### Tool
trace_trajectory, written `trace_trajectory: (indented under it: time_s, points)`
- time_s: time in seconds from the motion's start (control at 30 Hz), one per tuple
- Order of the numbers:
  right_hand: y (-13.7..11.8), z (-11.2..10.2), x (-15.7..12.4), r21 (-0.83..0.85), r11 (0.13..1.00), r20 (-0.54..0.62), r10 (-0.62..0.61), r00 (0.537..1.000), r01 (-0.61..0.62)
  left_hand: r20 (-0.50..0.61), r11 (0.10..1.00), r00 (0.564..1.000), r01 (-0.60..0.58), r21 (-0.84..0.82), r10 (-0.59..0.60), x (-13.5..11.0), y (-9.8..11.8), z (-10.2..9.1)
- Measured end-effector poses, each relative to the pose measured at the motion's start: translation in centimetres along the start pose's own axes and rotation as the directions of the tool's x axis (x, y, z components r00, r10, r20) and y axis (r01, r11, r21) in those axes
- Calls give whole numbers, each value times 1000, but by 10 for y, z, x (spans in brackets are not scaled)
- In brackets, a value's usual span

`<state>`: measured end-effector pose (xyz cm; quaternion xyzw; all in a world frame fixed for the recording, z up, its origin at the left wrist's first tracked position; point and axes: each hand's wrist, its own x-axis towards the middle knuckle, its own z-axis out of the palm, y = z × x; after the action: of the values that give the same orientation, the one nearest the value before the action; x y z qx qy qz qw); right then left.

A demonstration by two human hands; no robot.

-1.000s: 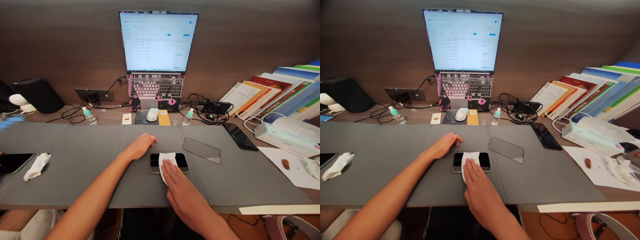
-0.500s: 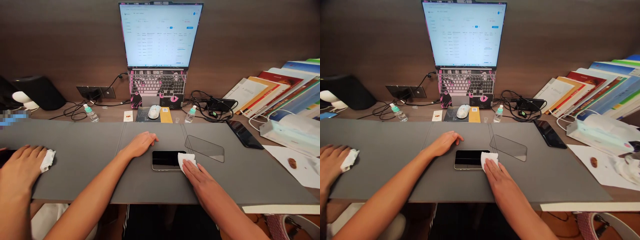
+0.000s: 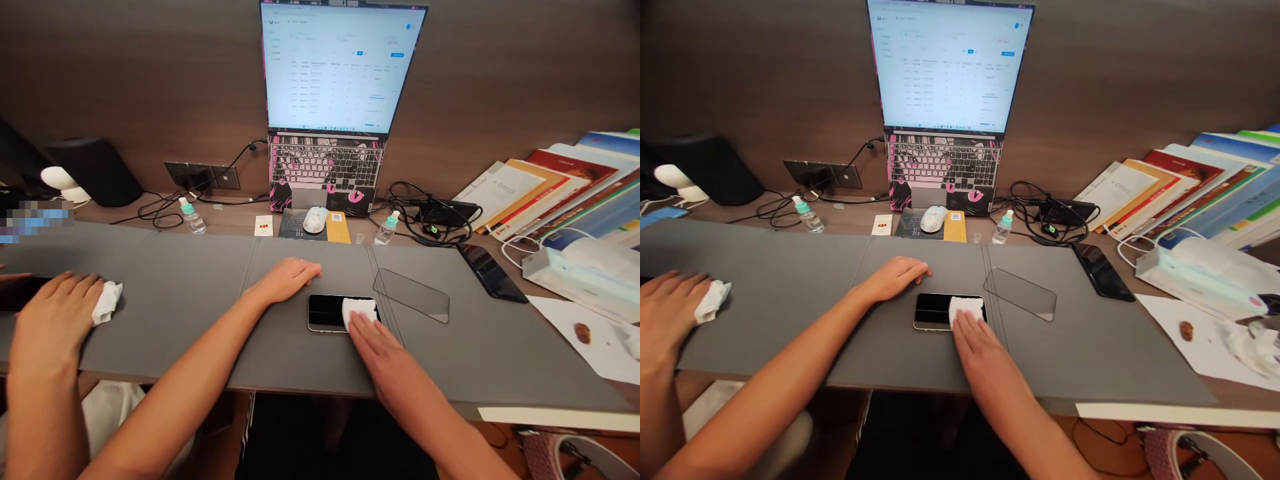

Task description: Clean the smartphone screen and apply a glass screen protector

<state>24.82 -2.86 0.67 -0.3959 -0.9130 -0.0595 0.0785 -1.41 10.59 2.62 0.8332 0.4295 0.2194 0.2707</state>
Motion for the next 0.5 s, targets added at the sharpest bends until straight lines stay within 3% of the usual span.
trace_trajectory:
  time_s: [0.17, 0.27, 0.4, 0.5]
  points:
    - [-17, -4, 15, 50, 996, 61, -80, 995, 77, 9, 997, 1000, -22, 71, 21, 2, 2, 3]
    - [1, -8, 2, 73, 994, 76, -84, 994, 79, 19, 998, 999, -27, 58, 26, 1, 3, 5]
    - [27, -11, -25, 80, 997, 40, 3, 999, -6, 15, 998, 999, -35, 53, 34, 1, 3, 7]
    - [28, -12, -23, 129, 992, 16, -2, 1000, 0, 12, 999, 999, -45, 28, 44, 2, 3, 11]
